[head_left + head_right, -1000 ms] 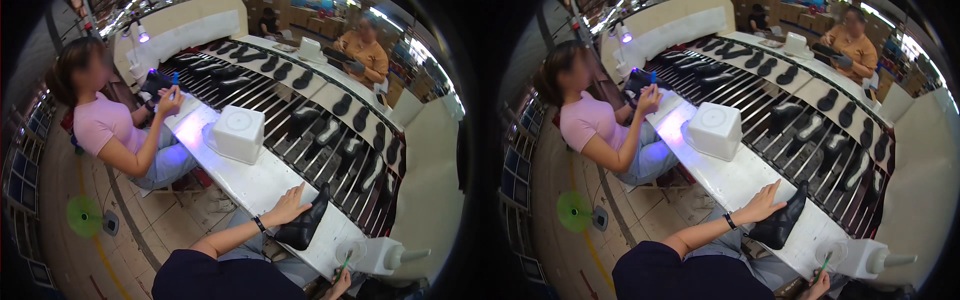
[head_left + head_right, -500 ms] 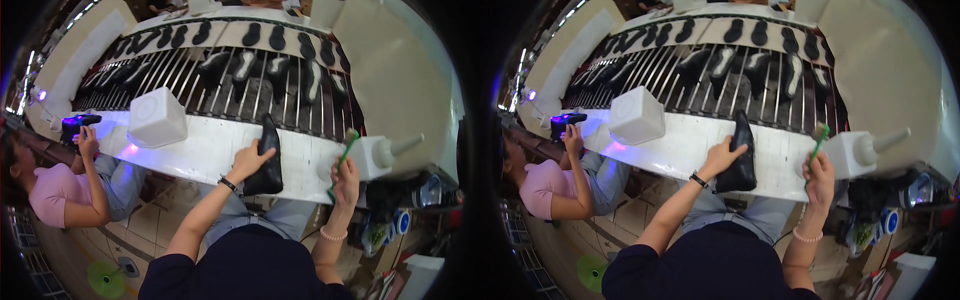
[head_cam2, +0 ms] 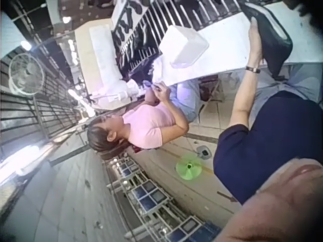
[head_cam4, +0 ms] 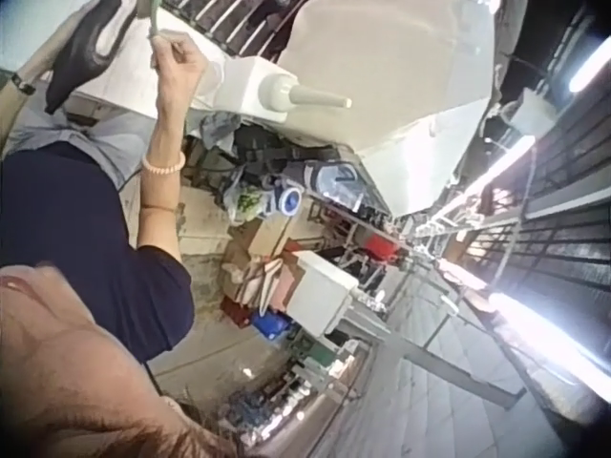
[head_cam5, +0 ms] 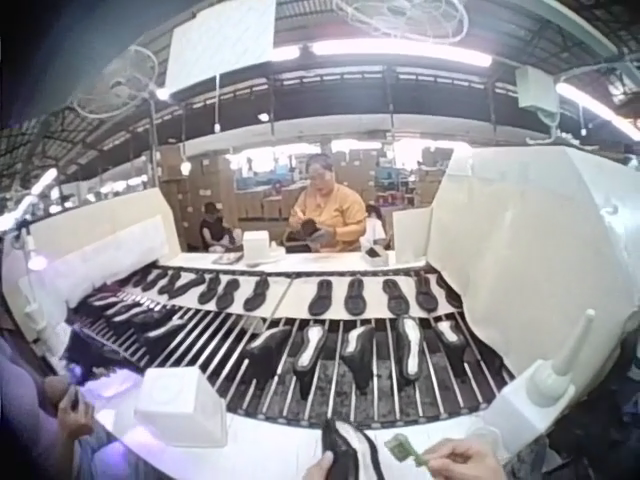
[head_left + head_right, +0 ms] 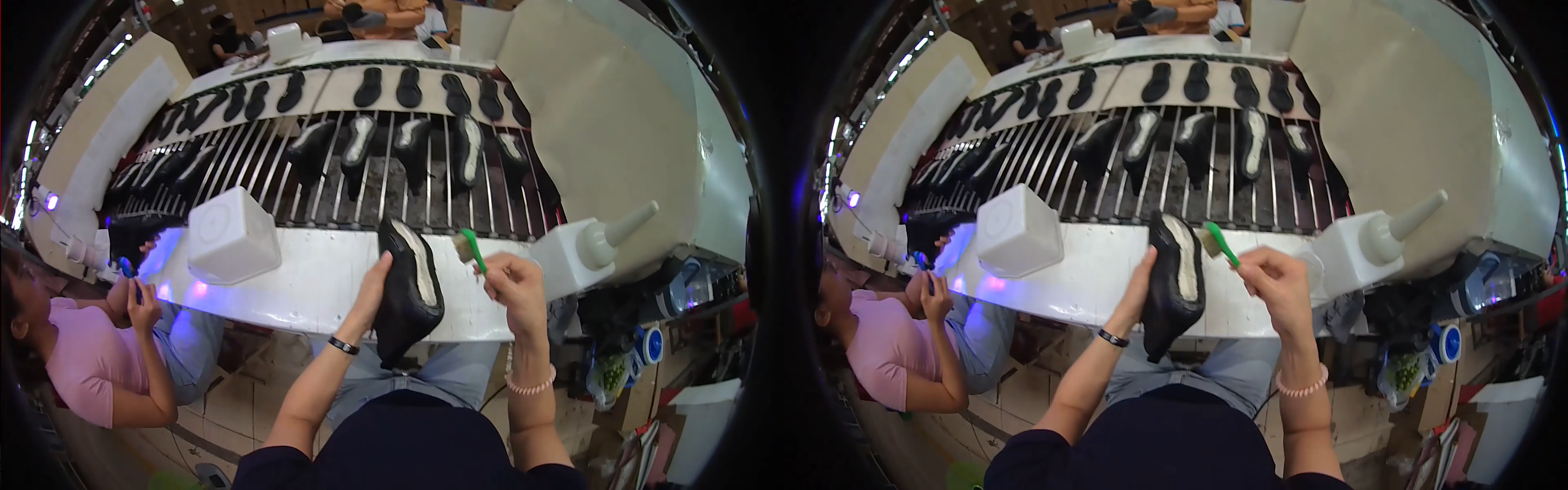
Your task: Apply adhesive to the outer perimeter of a shoe sole using a small brush.
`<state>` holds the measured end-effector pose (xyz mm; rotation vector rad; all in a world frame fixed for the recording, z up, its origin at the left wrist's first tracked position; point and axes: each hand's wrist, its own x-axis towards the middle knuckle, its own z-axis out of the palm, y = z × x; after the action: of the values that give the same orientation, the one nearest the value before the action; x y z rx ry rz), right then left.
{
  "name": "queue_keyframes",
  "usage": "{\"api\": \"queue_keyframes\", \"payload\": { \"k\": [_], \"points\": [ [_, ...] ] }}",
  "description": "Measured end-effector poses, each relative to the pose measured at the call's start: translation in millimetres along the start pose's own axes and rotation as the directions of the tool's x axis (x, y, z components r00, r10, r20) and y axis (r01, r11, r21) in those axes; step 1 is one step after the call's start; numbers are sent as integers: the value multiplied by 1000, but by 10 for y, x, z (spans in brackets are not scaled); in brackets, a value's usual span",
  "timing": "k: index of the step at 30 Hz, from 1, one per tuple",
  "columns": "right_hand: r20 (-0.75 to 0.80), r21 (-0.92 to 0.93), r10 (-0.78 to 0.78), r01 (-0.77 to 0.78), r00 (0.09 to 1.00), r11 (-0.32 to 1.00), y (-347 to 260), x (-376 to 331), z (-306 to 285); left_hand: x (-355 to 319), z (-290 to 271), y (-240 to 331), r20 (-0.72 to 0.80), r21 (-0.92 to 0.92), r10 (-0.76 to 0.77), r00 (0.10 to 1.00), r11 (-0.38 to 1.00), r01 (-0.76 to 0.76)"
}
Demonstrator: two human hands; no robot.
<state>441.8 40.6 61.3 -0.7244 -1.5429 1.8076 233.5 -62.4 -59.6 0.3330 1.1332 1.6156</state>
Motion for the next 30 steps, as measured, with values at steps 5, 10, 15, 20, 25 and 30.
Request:
{"api": "queue_keyframes", "payload": {
  "k": [5, 10, 15, 20, 25, 30],
  "points": [
    [130, -126, -169, 185, 977, 975, -392, 23, 18, -38, 24, 389, 90, 67, 171, 981, 982, -177],
    [183, -280, -182, 229, 966, 932, -457, -111, 64, -141, 137, 643, 91, 157, 328, 940, 928, -339],
    [312, -397, -141, 263, 940, 879, -482, -218, 50, -239, 172, 747, 99, 192, 373, 922, 902, -386],
    [342, -479, -112, 276, 933, 833, -442, -162, 98, -307, 244, 748, 117, 217, 384, 916, 890, -401],
    [259, -613, -283, 384, 924, 691, -287, 144, 77, -342, 338, 699, 165, 296, 387, 907, 858, -420],
    [234, -593, -367, 432, 900, 680, -292, 275, 53, -311, 393, 632, 144, 264, 368, 919, 881, -394]
  ]
}}
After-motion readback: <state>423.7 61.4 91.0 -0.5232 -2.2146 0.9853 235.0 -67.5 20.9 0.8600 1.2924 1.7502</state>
